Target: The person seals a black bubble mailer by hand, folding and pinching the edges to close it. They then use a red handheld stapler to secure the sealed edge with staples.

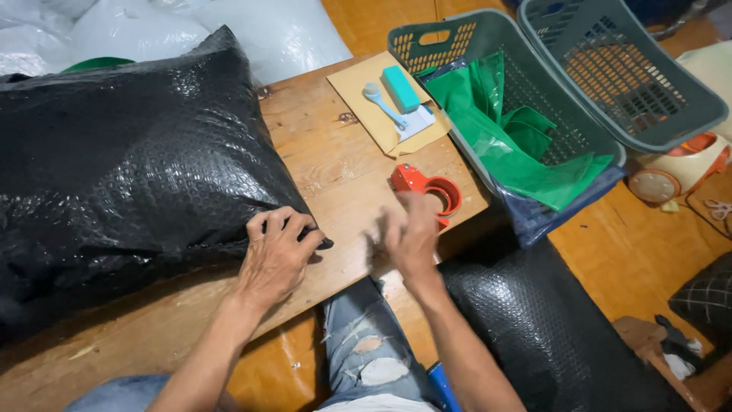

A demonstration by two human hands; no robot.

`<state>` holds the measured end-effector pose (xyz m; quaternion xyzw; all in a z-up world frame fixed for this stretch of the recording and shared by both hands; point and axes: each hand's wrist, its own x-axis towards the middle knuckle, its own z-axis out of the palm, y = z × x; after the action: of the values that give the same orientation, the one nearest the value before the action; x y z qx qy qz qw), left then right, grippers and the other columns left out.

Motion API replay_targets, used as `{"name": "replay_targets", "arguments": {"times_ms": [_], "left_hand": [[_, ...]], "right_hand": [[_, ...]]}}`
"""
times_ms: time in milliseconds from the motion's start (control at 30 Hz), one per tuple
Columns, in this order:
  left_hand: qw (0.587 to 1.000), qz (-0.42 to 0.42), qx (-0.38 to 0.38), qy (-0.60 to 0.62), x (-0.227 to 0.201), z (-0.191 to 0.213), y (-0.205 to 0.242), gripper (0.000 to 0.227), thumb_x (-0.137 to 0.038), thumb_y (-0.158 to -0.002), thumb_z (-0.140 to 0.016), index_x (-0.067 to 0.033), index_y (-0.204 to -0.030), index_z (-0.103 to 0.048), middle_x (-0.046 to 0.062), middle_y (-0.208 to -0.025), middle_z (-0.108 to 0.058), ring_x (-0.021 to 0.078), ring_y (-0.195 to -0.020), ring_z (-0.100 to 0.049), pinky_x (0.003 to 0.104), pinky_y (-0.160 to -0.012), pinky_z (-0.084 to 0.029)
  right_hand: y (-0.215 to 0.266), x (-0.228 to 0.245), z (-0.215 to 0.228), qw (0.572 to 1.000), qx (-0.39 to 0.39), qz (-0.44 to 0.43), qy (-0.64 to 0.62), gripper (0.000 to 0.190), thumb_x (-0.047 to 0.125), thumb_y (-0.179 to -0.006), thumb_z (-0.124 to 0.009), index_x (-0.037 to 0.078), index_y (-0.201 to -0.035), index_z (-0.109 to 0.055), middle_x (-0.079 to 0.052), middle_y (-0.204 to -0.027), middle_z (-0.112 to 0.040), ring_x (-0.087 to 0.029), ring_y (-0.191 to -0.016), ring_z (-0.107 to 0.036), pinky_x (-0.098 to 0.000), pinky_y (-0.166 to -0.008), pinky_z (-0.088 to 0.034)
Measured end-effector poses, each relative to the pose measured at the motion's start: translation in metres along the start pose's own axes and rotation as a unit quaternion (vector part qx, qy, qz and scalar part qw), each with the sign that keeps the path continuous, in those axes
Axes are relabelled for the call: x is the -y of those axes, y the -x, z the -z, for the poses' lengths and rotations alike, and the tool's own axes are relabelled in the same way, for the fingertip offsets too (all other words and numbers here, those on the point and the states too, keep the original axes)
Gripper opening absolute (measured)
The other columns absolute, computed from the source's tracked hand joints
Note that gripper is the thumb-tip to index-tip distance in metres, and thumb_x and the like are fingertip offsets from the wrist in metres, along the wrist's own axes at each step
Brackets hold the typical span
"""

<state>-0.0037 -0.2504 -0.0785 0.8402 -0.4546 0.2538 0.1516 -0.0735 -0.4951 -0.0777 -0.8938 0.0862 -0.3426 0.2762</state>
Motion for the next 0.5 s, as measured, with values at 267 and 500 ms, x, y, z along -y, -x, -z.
{"name": "replay_targets", "arguments": {"times_ms": [267, 500], "left_hand": [[0.996, 0.046, -0.064, -0.030, -0.027, 0.008, -0.003, 0.020, -0.018, -0.097, -0.059, -0.0206, -0.116, -0.066, 0.004, -0.116, -0.059, 0.0265, -0.121, -0.050, 0.051, -0.106, -0.025], [0.943, 0.180, -0.138, 0.243, -0.102, 0.053, -0.002, 0.025, -0.016, -0.099, -0.064, 0.0022, -0.115, -0.067, 0.014, -0.105, -0.068, 0.0287, -0.094, -0.060, 0.039, -0.083, -0.049]], "right_hand": [[-0.015, -0.065, 0.008, 0.963, 0.176, -0.056, 0.197, 0.042, 0.023, -0.090, -0.075, 0.006, -0.118, -0.048, -0.023, -0.087, -0.071, -0.047, -0.085, -0.072, -0.0569, -0.089, -0.050], [0.025, -0.009, 0.076, 0.933, 0.198, -0.290, -0.075, 0.035, 0.039, -0.082, -0.074, 0.007, -0.098, -0.075, -0.004, -0.081, -0.071, -0.013, -0.067, -0.056, -0.0295, -0.062, -0.044]]}}
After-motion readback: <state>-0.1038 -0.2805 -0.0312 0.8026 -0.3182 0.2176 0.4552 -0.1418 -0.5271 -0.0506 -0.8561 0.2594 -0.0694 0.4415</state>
